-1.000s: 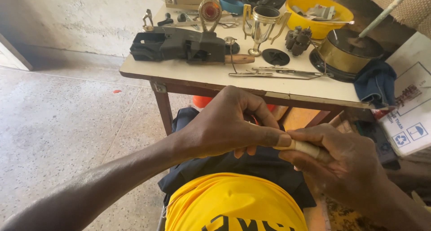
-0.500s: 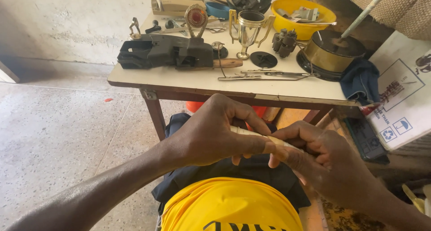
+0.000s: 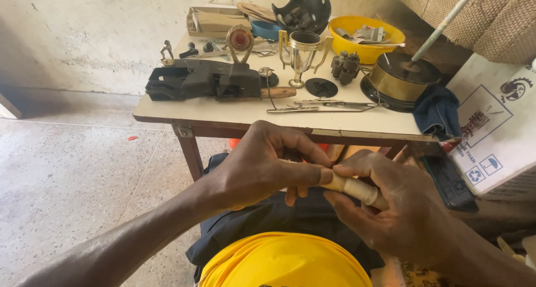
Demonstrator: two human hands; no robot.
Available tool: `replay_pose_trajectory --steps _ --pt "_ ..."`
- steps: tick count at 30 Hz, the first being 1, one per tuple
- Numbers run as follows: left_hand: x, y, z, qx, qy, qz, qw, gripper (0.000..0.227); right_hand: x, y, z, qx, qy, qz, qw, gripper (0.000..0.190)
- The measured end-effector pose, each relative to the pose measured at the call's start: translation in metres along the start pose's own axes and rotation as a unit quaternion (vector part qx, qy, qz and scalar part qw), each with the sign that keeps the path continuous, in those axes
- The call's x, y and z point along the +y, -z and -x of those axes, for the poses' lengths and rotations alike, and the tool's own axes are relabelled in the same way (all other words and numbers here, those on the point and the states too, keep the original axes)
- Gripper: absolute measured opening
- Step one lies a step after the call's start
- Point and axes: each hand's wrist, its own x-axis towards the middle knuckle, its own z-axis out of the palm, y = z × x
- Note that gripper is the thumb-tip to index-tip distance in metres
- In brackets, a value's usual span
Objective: The person retrieves small cylindrical pipe segments from a black container on a cluttered table, then joins two segments together by hand. The person rotates and aligns the joined segments to check the fit, then places the assembled piece on the table.
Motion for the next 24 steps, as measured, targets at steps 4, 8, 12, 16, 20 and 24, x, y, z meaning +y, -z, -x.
replay_pose_trajectory --steps 4,8,12,16,20,24 --pt "-0.011 0.008 -0.009 -0.009 0.003 0.025 1.000 0.016 -0.005 0.001 -0.016 0.013 0.065 -0.047 0.997 0.029" --pt "-0.014 0.010 -0.008 -0.007 0.010 0.038 0.999 0.017 -0.008 0.002 -0.023 -0.021 0.023 -0.088 0.996 0.026" --pt "-0.012 0.009 -0.006 -0.018 -0.036 -0.012 0.999 0.019 -0.012 0.005 -0.026 -0.031 0.008 -0.105 0.994 0.025" --pt "-0.003 0.012 -0.007 -0.019 -0.072 -0.053 0.996 0.019 0.006 0.008 -0.031 -0.028 0.051 -0.057 0.997 0.027" --pt "0.010 0.016 -0.020 -0.028 -0.156 -0.069 0.985 0.018 -0.004 0.028 -0.043 0.032 0.087 -0.018 0.996 0.026" --pt "0.033 0.016 -0.027 -0.023 -0.226 -0.093 0.969 0.017 -0.030 0.054 -0.051 0.039 0.109 0.029 0.993 0.033"
